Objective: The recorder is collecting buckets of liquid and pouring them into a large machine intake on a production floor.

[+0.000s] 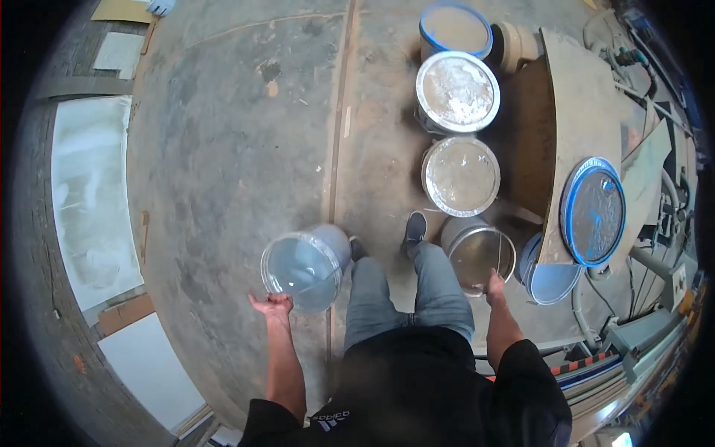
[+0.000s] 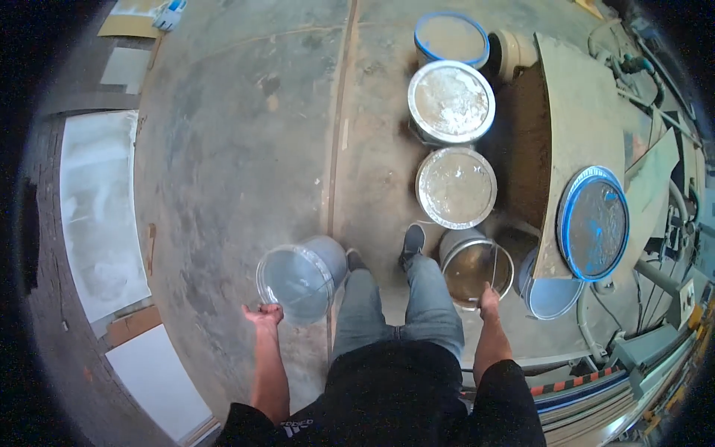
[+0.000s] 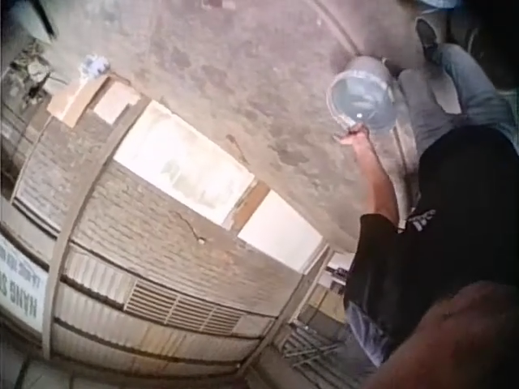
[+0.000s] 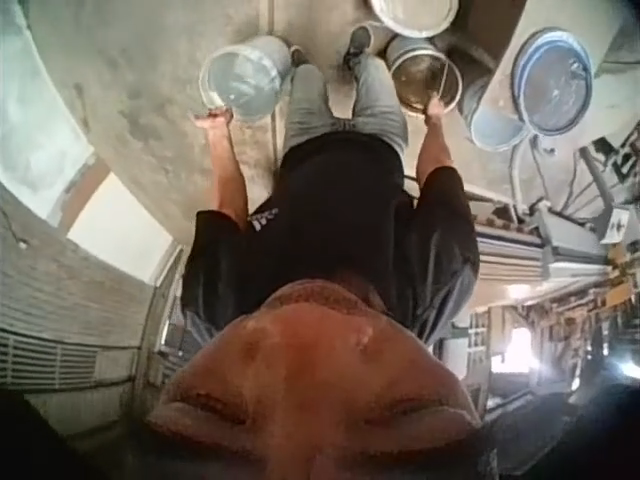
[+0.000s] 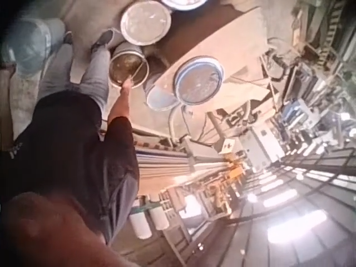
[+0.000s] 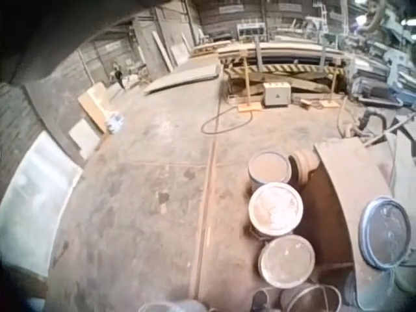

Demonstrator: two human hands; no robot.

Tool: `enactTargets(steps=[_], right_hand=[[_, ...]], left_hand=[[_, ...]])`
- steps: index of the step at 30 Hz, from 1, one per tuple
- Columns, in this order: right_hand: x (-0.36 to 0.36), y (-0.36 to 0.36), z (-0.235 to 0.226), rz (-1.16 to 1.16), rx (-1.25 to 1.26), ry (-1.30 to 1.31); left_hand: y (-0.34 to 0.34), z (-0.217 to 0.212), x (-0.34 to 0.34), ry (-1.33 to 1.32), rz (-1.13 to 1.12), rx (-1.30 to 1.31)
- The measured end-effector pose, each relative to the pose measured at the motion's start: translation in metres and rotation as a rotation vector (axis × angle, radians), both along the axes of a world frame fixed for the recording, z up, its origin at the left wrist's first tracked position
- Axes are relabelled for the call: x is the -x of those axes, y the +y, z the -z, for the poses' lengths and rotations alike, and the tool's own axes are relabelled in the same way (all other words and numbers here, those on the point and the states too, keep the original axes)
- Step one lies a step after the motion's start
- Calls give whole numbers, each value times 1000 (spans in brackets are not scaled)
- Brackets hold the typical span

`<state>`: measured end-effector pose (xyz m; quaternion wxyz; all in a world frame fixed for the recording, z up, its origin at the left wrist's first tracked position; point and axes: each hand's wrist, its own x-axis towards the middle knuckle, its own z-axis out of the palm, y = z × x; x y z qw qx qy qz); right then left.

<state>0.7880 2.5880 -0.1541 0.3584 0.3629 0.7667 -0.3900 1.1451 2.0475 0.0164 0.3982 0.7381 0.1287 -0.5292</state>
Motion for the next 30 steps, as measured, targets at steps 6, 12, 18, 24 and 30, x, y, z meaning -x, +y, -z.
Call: enactTargets(steps=[6, 12, 18, 24, 30], right_hand=[[-35, -33, -84, 35, 144, 120], [-90, -109, -130, 255, 90, 115], [-124, -211, -186, 718, 456, 240], [-120, -305, -118, 575, 419, 41], [-73, -463, -83, 637, 189, -30]], left_hand=[[4, 0, -90, -7, -135, -14], [-32, 12, -210, 204, -95, 18], [-62, 48, -244, 171, -117, 28], [-126, 57, -304, 21, 29, 50], [-238, 41, -269, -1399, 537, 587]])
